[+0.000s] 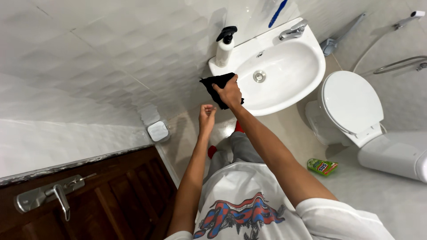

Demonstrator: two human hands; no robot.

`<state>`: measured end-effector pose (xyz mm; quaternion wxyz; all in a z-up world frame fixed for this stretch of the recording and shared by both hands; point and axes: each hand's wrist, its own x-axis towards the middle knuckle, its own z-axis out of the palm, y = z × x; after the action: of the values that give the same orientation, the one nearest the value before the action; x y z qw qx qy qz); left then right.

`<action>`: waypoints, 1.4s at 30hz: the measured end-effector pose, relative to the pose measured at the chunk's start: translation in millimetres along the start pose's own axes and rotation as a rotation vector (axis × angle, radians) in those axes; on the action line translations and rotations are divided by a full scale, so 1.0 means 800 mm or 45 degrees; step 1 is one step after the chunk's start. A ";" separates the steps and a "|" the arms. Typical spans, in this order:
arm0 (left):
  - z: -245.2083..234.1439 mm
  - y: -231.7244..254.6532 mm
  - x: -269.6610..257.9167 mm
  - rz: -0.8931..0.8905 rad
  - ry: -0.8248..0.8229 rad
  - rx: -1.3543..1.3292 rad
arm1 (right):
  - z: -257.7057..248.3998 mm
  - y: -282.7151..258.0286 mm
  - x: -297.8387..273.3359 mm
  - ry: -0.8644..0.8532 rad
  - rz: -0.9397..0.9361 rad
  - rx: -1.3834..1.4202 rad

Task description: The person wipes a hexagonal mirror above a sink using a black cloth, then cleans the sink basin and faucet. The person uses a black cloth to wipe the mirror and sink surfaces.

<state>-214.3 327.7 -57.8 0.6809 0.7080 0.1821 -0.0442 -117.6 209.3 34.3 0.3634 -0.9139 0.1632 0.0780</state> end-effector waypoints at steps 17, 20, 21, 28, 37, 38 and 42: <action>0.012 0.040 -0.028 0.174 -0.029 -0.003 | 0.018 0.055 0.013 -0.140 -0.044 -0.088; 0.021 0.055 -0.035 0.271 -0.026 -0.012 | 0.010 0.093 0.009 -0.216 -0.326 -0.044; 0.026 0.061 -0.034 0.302 -0.026 -0.028 | 0.000 0.103 0.008 -0.317 -0.370 -0.119; 0.069 0.072 -0.030 0.466 -0.004 0.198 | -0.106 0.161 -0.038 -0.708 -0.546 -0.611; 0.121 0.107 -0.028 0.540 0.143 0.637 | -0.151 0.225 0.010 -0.822 -0.373 -0.852; 0.127 0.106 -0.023 0.523 0.137 0.649 | -0.152 0.226 0.019 -0.883 -0.249 -0.902; 0.163 0.100 0.003 0.412 0.209 0.728 | -0.151 0.244 0.066 -0.993 -0.201 -0.955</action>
<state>-162.9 199.7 8.1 0.4361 0.8912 0.1019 0.0724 -134.8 -20.3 -16.7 0.0507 -0.8936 -0.0919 0.4365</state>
